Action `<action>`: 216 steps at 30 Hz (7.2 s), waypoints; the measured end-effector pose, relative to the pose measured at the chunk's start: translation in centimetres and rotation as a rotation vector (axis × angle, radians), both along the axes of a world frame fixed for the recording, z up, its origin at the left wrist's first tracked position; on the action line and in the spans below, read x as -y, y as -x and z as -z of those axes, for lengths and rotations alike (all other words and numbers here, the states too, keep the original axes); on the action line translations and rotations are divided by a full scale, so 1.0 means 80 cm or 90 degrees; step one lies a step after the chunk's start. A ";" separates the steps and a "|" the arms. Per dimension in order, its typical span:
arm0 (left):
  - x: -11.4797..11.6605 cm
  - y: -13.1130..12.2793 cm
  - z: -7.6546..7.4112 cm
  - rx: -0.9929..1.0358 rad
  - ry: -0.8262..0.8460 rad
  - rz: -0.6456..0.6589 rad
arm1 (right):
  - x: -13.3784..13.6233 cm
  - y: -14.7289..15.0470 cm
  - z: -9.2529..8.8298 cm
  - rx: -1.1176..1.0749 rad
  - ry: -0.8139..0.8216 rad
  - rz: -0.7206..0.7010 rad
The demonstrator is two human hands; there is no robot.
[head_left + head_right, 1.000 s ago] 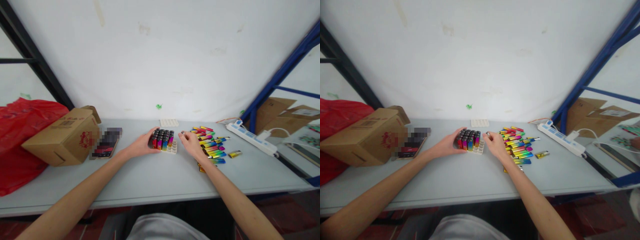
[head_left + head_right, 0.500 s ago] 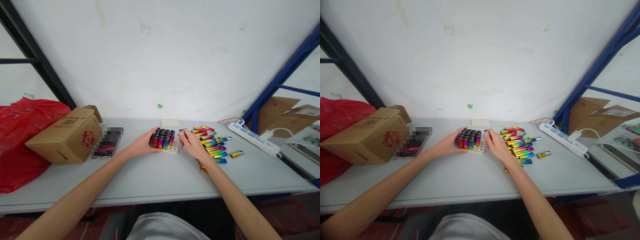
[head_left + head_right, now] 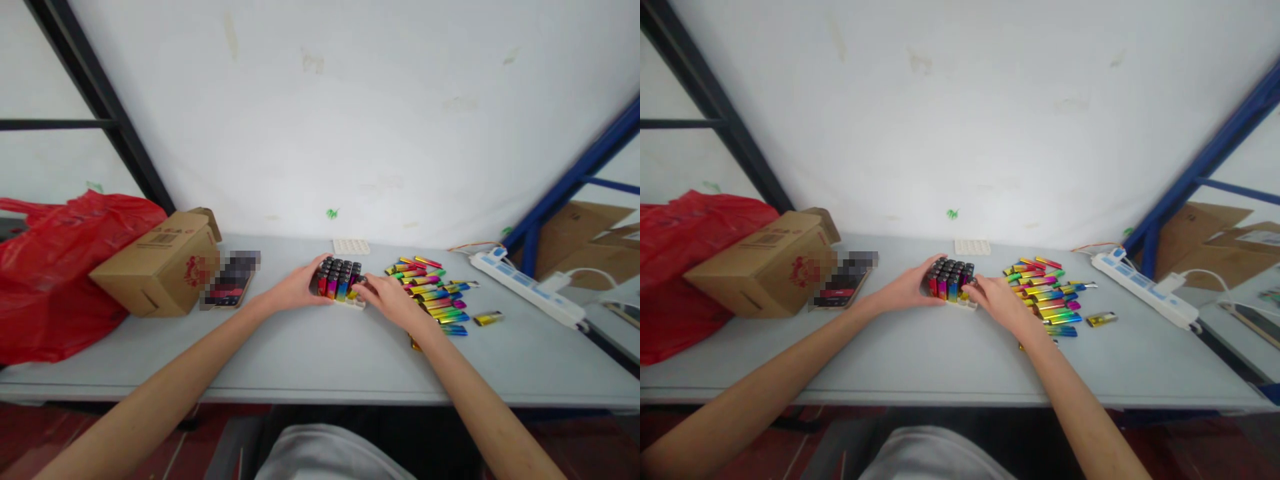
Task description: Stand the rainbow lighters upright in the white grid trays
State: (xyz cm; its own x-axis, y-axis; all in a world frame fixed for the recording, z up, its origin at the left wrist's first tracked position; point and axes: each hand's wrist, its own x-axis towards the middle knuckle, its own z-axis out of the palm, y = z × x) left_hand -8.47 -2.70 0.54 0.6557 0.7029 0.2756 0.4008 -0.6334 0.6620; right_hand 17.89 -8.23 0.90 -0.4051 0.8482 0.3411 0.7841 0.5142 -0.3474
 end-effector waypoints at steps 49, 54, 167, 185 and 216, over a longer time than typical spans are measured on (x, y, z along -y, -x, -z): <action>0.001 0.000 -0.003 -0.010 0.003 -0.007 | -0.026 -0.030 -0.010 -0.407 0.166 0.097; 0.000 0.000 -0.002 -0.013 0.001 -0.010 | -0.025 -0.035 -0.006 -0.429 0.114 0.172; 0.001 0.000 -0.004 -0.045 -0.013 -0.018 | -0.030 0.002 0.005 -0.623 0.290 0.167; 0.000 0.001 -0.004 -0.046 -0.008 -0.013 | -0.029 0.003 0.009 -0.599 0.291 0.147; 0.001 0.000 -0.004 -0.027 0.002 -0.009 | -0.030 -0.032 0.014 -0.248 0.064 0.003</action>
